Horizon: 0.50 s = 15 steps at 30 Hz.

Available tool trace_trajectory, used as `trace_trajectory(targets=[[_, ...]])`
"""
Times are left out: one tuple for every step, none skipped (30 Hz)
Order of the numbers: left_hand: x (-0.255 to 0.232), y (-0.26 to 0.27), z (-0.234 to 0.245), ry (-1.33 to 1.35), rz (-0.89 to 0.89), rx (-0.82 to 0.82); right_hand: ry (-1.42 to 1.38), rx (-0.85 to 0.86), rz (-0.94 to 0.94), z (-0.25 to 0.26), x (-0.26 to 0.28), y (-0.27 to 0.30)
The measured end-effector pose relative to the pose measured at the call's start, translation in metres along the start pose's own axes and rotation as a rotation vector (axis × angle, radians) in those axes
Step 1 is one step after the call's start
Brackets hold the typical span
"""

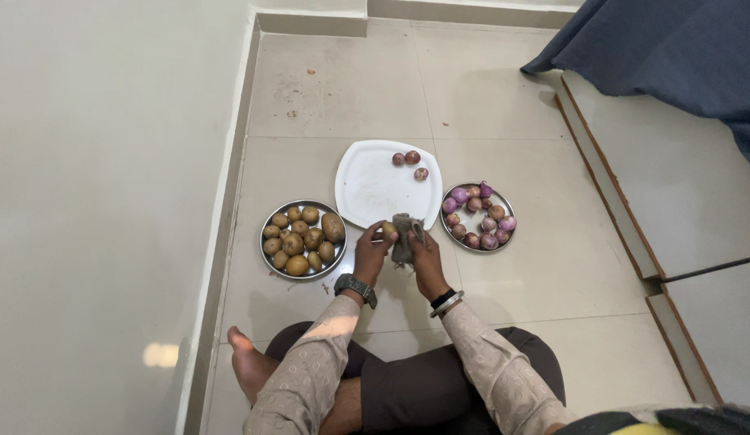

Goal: The person sits on the floor and peels potatoes and onions using a cloth. They wipe the potatoes and onions with the cloth to remove the skin and place the peeled items into separate metal plates.

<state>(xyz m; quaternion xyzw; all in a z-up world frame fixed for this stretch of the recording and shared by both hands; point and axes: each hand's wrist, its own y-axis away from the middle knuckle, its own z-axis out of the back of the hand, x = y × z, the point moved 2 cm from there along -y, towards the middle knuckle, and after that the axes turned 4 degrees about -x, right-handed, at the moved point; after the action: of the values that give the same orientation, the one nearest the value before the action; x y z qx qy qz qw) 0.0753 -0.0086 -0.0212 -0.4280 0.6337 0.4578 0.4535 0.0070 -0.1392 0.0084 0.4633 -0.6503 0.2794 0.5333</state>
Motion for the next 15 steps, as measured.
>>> trace_trajectory(targets=[[-0.002,-0.003,0.005,0.007,-0.002,-0.056,0.022,0.032,-0.003,-0.003,-0.004,-0.001],[-0.004,-0.005,0.009,0.014,-0.002,-0.110,0.044,0.063,-0.008,-0.004,-0.006,-0.001],[-0.004,-0.005,0.011,0.021,-0.003,-0.165,0.049,0.060,-0.004,-0.001,-0.006,-0.001],[-0.004,-0.004,0.007,0.013,-0.009,-0.108,0.055,0.059,0.002,0.001,-0.006,-0.002],[-0.002,-0.003,0.002,0.006,-0.014,-0.050,0.060,0.058,0.008,0.002,-0.005,-0.004],[0.000,0.001,-0.004,-0.003,-0.014,0.008,0.033,0.019,0.034,0.006,-0.002,-0.008],[0.004,0.006,-0.014,-0.011,-0.025,0.101,0.006,-0.021,0.060,0.012,0.002,-0.015],[0.009,0.014,-0.025,-0.020,-0.032,0.195,-0.021,-0.062,0.082,0.017,0.005,-0.017],[0.012,0.019,-0.031,-0.028,-0.039,0.289,-0.035,-0.089,0.058,0.021,0.005,-0.017],[0.013,0.019,-0.031,-0.033,-0.056,0.291,-0.051,-0.115,0.035,0.025,0.006,-0.017],[0.014,0.018,-0.031,-0.039,-0.074,0.293,-0.066,-0.141,0.013,0.027,0.006,-0.016],[0.014,0.016,-0.032,-0.044,-0.092,0.296,-0.046,-0.118,0.016,0.023,0.004,-0.014],[0.014,0.011,-0.027,-0.015,-0.067,0.246,-0.026,-0.095,0.020,0.015,0.001,-0.011],[0.012,0.004,-0.016,0.016,-0.044,0.194,-0.006,-0.069,0.023,0.008,-0.001,-0.008],[0.011,-0.001,-0.008,0.045,-0.021,0.142,-0.005,-0.050,-0.005,0.003,-0.001,-0.005]])
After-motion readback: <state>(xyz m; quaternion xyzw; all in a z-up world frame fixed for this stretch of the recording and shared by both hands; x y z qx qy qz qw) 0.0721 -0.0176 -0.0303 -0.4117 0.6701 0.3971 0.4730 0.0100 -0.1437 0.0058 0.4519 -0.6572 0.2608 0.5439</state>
